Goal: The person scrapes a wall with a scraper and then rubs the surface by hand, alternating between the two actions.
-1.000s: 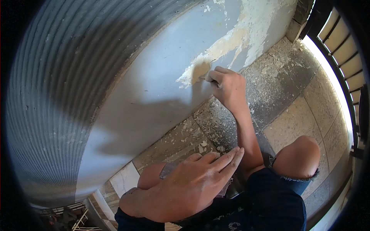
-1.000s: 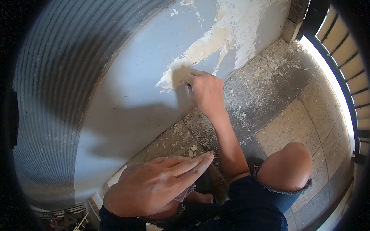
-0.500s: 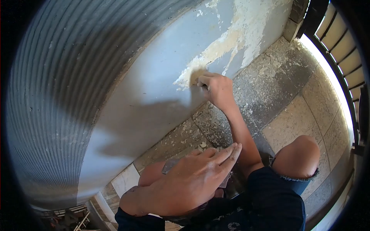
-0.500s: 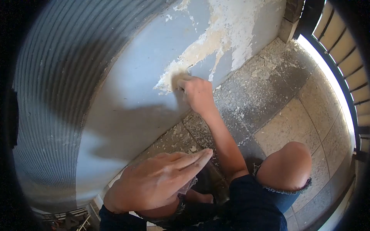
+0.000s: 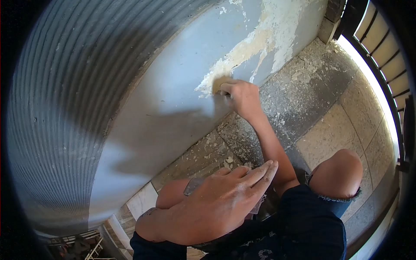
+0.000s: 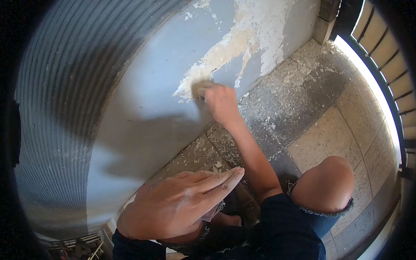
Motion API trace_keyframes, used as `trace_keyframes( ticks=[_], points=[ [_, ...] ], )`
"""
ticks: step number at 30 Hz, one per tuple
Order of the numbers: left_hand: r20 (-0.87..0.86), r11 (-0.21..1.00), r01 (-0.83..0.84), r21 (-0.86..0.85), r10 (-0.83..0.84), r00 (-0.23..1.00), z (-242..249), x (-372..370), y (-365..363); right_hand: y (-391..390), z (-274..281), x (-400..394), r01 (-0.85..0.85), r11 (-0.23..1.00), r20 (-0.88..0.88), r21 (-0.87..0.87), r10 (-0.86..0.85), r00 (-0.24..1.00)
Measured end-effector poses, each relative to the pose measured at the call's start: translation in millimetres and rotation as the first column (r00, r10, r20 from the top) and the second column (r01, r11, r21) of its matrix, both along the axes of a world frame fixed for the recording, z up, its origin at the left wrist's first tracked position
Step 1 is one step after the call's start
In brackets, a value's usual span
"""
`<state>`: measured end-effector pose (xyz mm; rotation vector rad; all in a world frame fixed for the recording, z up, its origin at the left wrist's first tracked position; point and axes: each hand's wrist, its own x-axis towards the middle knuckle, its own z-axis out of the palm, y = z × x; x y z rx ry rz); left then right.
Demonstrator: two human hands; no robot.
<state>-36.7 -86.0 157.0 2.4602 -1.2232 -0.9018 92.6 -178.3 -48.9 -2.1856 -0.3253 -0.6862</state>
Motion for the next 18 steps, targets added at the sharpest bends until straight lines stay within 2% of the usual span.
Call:
trace_keyframes(
  ticks=[2, 4, 8, 10, 12, 16, 18],
  points=[
    [0.02, 1.0, -0.006, -0.011, 0.006, 1.0, 0.7, -1.2, 2.8, -9.1, 6.2, -3.1, 0.0, 0.999, 0.003, 0.041, 0.0, 1.0],
    [0.029, 1.0, -0.019, -0.023, 0.019, 0.999, -0.5, -4.2, 4.6, -19.6, 26.9, -12.0, -0.006, 0.994, -0.082, 0.105, 0.015, 0.997],
    [-0.028, 0.999, -0.029, -0.03, 0.028, 0.999, 0.3, -2.6, 1.5, 5.7, -14.6, 5.4, -0.002, 1.0, 0.043, 0.01, 0.002, 0.999],
    [-0.04, 1.0, -0.023, 0.0, 0.023, 0.999, 2.3, 1.6, 2.0, 4.7, -17.6, -0.6, -0.024, 0.999, -0.038, -0.037, 0.023, 0.999],
    [0.006, 1.0, -0.013, 0.002, 0.013, 1.0, 2.7, 1.3, 4.9, -4.1, -13.3, -1.7, 0.004, 1.0, -0.044, 0.018, -0.004, 0.999],
    [-0.066, 0.998, -0.028, -0.064, 0.024, 0.998, -2.1, 1.3, 4.8, -24.6, 21.5, -8.7, 0.028, 0.993, -0.09, 0.117, -0.018, 0.996],
    [-0.064, 0.999, -0.022, -0.025, 0.021, 0.998, -1.0, 3.2, 2.0, -1.3, -7.7, -1.2, 0.0, 0.998, -0.04, 0.066, 0.002, 0.999]
  ],
)
